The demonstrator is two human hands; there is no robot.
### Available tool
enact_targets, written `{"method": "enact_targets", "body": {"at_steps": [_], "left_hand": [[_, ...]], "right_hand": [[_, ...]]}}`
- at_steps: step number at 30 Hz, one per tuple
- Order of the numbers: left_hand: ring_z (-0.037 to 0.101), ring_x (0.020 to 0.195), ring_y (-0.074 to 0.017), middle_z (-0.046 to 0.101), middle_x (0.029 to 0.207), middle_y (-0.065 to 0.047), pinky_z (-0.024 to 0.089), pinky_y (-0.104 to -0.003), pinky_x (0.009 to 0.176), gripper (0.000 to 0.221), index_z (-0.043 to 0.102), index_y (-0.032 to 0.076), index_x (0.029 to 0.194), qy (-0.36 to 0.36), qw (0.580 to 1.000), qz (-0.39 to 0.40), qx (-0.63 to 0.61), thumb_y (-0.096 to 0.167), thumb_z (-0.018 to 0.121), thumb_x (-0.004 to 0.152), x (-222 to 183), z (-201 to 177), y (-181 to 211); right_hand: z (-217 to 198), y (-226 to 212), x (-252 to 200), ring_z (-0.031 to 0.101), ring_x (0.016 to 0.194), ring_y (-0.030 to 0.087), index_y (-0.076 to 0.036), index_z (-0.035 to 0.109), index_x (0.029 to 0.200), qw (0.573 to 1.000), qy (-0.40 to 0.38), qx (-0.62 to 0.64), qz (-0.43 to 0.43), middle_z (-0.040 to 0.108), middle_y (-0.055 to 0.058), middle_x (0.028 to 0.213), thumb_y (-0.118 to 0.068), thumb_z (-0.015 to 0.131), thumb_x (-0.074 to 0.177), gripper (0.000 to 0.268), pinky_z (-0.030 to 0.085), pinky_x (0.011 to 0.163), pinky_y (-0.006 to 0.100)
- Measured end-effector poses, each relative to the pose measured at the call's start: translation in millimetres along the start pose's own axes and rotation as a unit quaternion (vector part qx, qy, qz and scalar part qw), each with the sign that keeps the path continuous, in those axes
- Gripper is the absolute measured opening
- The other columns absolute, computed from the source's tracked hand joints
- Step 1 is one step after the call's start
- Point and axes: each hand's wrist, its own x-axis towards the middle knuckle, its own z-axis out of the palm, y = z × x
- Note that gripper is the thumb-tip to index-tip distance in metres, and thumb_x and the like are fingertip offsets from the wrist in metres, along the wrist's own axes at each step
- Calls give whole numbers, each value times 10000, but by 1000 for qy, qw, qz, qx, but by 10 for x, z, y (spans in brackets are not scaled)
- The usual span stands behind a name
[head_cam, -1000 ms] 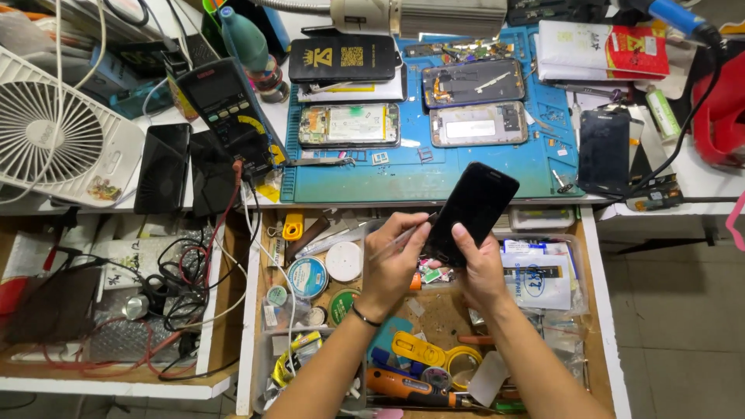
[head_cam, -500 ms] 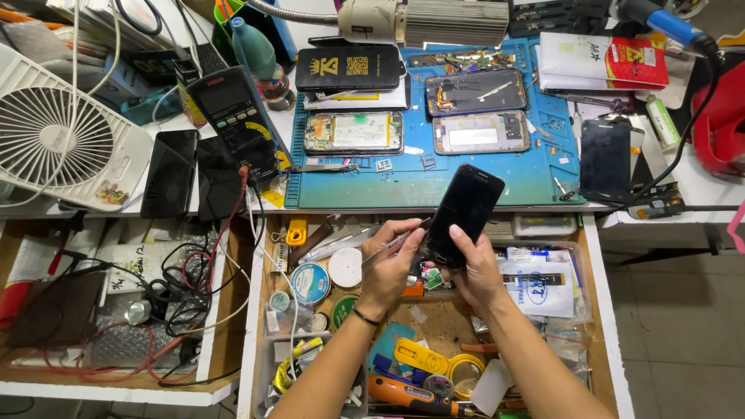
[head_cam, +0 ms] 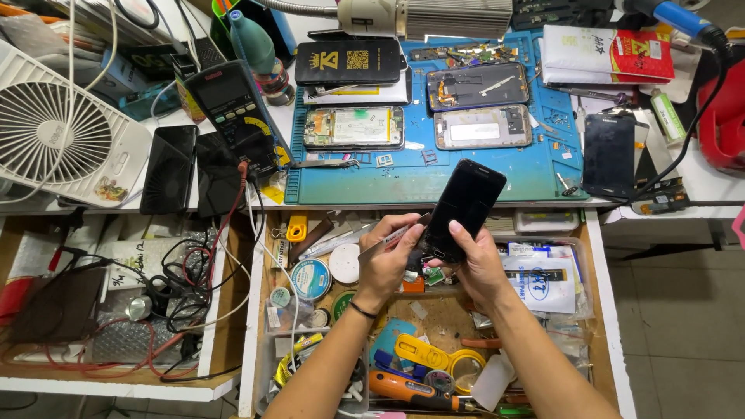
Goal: A person is disassembling and inspecting the internal components of a mobile phone at a repair station.
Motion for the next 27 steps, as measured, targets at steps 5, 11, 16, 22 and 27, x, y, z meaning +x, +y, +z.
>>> {"method": "enact_targets", "body": {"at_steps": [5, 11, 16, 22, 27], "left_hand": [[747, 862, -183, 800, 923, -100, 576, -331, 723, 154, 804, 129, 1033, -6, 1000, 1, 5, 148, 806, 881, -4, -25, -34], [738, 843, -191, 794, 914, -113, 576, -339, 728, 160, 802, 121, 1050, -17, 1000, 6, -2, 148, 801, 892, 16, -39, 28], [729, 824, -187, 788, 895, -114, 576, -342, 728, 171, 798, 123, 1067, -21, 1000, 14, -4, 152, 798, 898, -15, -63, 112], [747, 829, -230, 785, 893, -129, 580, -368, 718, 169, 791, 123, 1076, -30, 999, 29, 7, 139, 782, 908, -86, -110, 242], [746, 798, -193, 787, 870, -111, 588, -334, 664, 172, 798, 151, 1066, -28, 999, 17, 2, 155, 788, 895, -120, -106, 268]], "right_hand": [[-17, -20, -26, 763, 698, 339, -22, 628, 1014, 1000, -11, 12, 6, 756, 259, 887, -108, 619, 966, 99, 663, 532, 484], [-39, -33, -34, 763, 716, 338, -20, 619, 1033, 1000, -18, 11, 4, 755, 254, 894, -88, 613, 963, 99, 667, 552, 488], [-26, -50, -91, 765, 714, 326, -24, 620, 1037, 1000, -26, -2, -4, 758, 240, 895, -91, 614, 967, 97, 669, 561, 482], [24, -60, -185, 762, 698, 327, -2, 622, 1011, 999, -36, 1, -14, 749, 248, 865, -104, 628, 969, 111, 666, 560, 491], [69, -99, -243, 761, 695, 324, 5, 626, 972, 999, -30, 4, -19, 750, 252, 849, -108, 623, 980, 114, 667, 571, 500]]}}
